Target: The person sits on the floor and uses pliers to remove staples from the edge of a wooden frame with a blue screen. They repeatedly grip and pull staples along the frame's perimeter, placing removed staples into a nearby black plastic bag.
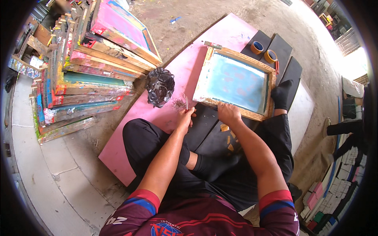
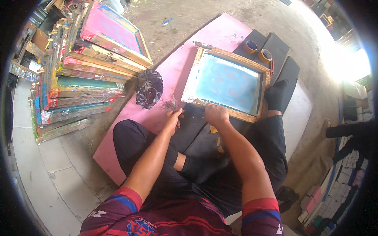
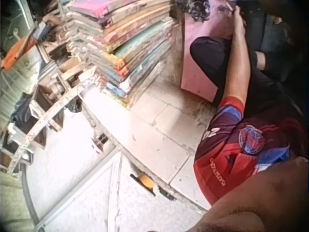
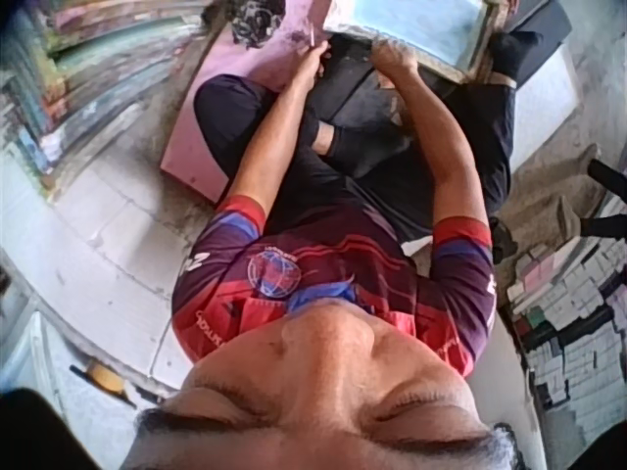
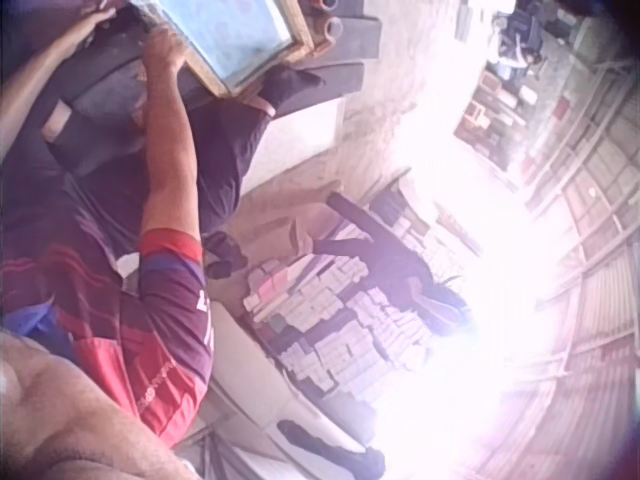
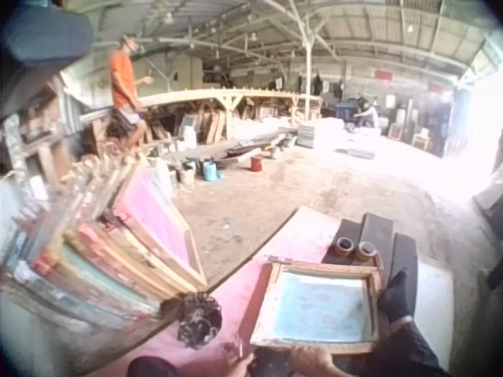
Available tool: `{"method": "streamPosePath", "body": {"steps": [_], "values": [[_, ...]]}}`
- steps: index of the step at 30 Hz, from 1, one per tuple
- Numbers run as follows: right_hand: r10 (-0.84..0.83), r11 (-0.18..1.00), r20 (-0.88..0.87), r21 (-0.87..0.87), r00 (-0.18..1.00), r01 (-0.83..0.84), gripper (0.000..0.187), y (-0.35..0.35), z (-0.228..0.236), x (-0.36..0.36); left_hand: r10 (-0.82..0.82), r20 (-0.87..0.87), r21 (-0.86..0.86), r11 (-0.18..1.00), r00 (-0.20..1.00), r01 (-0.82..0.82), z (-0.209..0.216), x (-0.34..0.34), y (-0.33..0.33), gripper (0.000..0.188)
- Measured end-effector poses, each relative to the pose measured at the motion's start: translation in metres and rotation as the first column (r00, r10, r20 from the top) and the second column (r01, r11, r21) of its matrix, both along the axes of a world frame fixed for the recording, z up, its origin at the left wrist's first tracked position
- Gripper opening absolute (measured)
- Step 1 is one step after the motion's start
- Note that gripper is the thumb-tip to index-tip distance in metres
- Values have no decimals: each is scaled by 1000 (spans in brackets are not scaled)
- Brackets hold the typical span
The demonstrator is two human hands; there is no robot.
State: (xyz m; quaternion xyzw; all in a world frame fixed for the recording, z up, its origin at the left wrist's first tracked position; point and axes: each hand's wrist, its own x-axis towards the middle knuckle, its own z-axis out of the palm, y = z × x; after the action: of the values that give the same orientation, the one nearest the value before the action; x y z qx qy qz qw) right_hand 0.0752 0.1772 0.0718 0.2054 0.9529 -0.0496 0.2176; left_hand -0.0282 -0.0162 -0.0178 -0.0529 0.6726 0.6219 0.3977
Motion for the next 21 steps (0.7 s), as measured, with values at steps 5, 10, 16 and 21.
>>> {"method": "streamPosePath", "body": {"steps": [5,10,16,21], "values": [[262,960,61,88,963,-267,20,28,10,-19,-7,15,-11,1000,1000,7,8,-1,0,35],[411,907,61,77,910,-415,18,59,-1,-34,-12,48,26,1000,999,10,4,-1,-2,35],[558,825,55,68,828,-561,21,76,-14,-36,-9,56,61,998,998,6,3,-1,0,41],[590,808,-121,97,799,-582,19,65,-31,-29,-20,97,83,997,995,12,4,-2,8,40]]}}
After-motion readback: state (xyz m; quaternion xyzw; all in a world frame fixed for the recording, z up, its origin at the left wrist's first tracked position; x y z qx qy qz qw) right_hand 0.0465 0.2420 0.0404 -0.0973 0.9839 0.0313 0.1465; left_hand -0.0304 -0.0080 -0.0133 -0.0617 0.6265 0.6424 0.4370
